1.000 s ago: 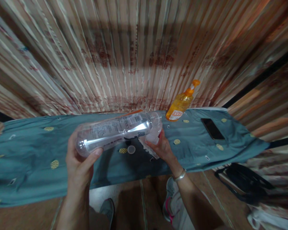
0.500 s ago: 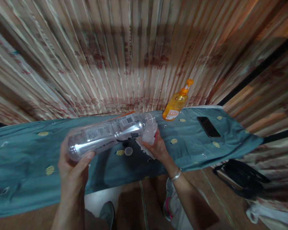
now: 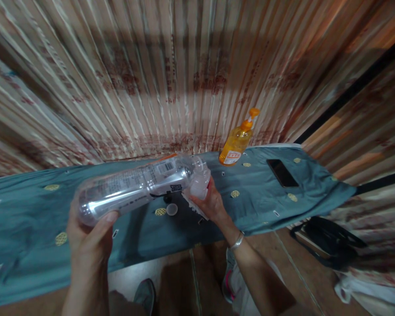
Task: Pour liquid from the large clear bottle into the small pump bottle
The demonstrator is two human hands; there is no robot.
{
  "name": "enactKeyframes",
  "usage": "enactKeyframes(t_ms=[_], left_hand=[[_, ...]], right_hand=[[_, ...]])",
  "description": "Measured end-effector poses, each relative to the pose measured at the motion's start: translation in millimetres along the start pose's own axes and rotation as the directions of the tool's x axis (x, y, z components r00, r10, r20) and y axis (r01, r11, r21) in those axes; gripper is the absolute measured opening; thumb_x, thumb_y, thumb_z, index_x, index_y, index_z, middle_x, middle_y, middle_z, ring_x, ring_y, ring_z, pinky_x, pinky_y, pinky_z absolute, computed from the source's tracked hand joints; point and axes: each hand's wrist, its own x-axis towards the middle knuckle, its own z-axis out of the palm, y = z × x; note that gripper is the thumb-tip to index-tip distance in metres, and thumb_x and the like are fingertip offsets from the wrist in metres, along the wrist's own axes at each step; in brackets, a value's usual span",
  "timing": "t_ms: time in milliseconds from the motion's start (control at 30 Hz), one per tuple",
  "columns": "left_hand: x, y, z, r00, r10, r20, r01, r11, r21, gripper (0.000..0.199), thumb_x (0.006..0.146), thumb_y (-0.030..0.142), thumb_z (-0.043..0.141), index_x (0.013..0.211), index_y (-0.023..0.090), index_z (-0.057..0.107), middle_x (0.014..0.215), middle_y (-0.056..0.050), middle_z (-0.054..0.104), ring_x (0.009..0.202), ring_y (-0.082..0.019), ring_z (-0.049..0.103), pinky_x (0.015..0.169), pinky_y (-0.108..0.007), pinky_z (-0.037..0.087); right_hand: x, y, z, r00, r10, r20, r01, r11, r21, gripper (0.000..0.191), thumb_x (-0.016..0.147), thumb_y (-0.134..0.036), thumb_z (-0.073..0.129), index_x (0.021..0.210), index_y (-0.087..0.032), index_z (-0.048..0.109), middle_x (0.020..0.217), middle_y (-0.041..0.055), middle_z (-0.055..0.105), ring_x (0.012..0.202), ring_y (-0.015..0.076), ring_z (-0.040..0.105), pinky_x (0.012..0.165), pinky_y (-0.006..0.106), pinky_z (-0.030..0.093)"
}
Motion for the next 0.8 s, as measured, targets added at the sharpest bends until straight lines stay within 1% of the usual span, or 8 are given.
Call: enactKeyframes(t_ms=[100, 167, 267, 333, 367, 500, 600, 800], left_hand=[[0.3, 0.4, 0.7, 1.000, -0.012, -0.008, 0.012, 1.000, -0.019, 0.082, 0.033, 0.051, 0.111, 0.108, 0.032, 0.084, 0.118, -0.008, 0.078, 0.132, -0.045, 0.069, 0.129, -0.075, 0.038], [0.5, 0.5, 1.1, 1.000, -0.015, -0.001, 0.015, 1.000, -0.027, 0.081, 0.036, 0.050, 0.111, 0.109, 0.031, 0.084, 0.117, -0.008, 0.079, 0.131, -0.045, 0.069, 0.129, -0.075, 0.038], [1.2, 0.6, 1.6, 1.000, -0.001, 0.015, 0.002, 1.000, -0.031, 0.080, 0.041, 0.050, 0.110, 0.114, 0.030, 0.084, 0.117, -0.009, 0.080, 0.131, -0.044, 0.070, 0.130, -0.076, 0.037], [1.9, 0.5, 1.9, 1.000, -0.004, 0.012, 0.004, 0.999, -0.034, 0.080, 0.041, 0.050, 0.110, 0.114, 0.030, 0.084, 0.119, -0.010, 0.080, 0.131, -0.045, 0.070, 0.130, -0.076, 0.037], [2.1, 0.3, 2.0, 1.000, -0.007, 0.008, 0.007, 0.999, -0.035, 0.081, 0.040, 0.050, 0.111, 0.113, 0.030, 0.084, 0.119, -0.010, 0.079, 0.132, -0.045, 0.069, 0.130, -0.076, 0.037], [2.3, -0.5, 2.4, 1.000, 0.002, -0.012, -0.003, 1.000, -0.020, 0.078, 0.038, 0.052, 0.110, 0.108, 0.031, 0.084, 0.119, -0.009, 0.079, 0.133, -0.046, 0.069, 0.129, -0.077, 0.037], [2.0, -0.4, 2.2, 1.000, 0.008, -0.002, -0.008, 1.000, -0.017, 0.078, 0.038, 0.052, 0.110, 0.108, 0.032, 0.083, 0.117, -0.008, 0.079, 0.132, -0.046, 0.069, 0.128, -0.077, 0.038], [2.4, -1.2, 1.4, 0.999, -0.023, -0.032, 0.022, 0.999, -0.033, 0.081, 0.034, 0.048, 0.112, 0.108, 0.031, 0.083, 0.123, -0.009, 0.078, 0.136, -0.047, 0.066, 0.131, -0.078, 0.033]], right_hand=[[0.6, -1.1, -0.7, 1.000, -0.017, 0.001, 0.017, 1.000, 0.008, 0.093, 0.074, -0.039, 0.091, 0.156, -0.014, 0.055, 0.144, 0.0223, 0.076, 0.133, 0.0423, 0.076, 0.115, 0.059, 0.063], [1.1, 0.0, -1.0, 1.000, -0.023, 0.001, 0.023, 1.000, 0.011, 0.094, 0.073, -0.039, 0.091, 0.156, -0.013, 0.055, 0.144, 0.0227, 0.076, 0.132, 0.0431, 0.076, 0.114, 0.059, 0.064], [2.1, 3.8, -1.4, 1.000, 0.002, 0.005, -0.002, 1.000, 0.021, 0.106, 0.069, -0.039, 0.094, 0.162, -0.013, 0.050, 0.143, 0.0226, 0.076, 0.133, 0.0444, 0.075, 0.114, 0.062, 0.063], [2.8, 6.2, -2.0, 1.000, 0.025, 0.009, -0.025, 0.999, 0.032, 0.113, 0.067, -0.037, 0.096, 0.164, -0.013, 0.045, 0.143, 0.0227, 0.076, 0.133, 0.0442, 0.075, 0.114, 0.062, 0.062], [3.1, 7.0, -2.4, 0.999, 0.030, 0.013, -0.031, 0.999, 0.038, 0.113, 0.066, -0.037, 0.097, 0.164, -0.013, 0.045, 0.142, 0.0219, 0.077, 0.133, 0.0434, 0.076, 0.114, 0.061, 0.063], [3.6, 6.9, -3.6, 0.999, 0.030, 0.013, -0.031, 0.998, 0.052, 0.103, 0.066, -0.036, 0.098, 0.157, -0.020, 0.052, 0.137, 0.0158, 0.080, 0.126, 0.0378, 0.079, 0.111, 0.053, 0.064], [3.5, 4.4, -4.4, 0.999, 0.032, 0.005, -0.032, 0.998, 0.050, 0.097, 0.066, -0.036, 0.099, 0.151, -0.019, 0.056, 0.133, 0.0151, 0.082, 0.121, 0.0361, 0.081, 0.106, 0.048, 0.067], [5.2, -0.2, -6.4, 0.999, 0.048, -0.005, -0.047, 0.998, 0.052, 0.096, 0.066, -0.037, 0.098, 0.150, -0.021, 0.056, 0.132, 0.0135, 0.082, 0.121, 0.0369, 0.081, 0.105, 0.049, 0.067]])
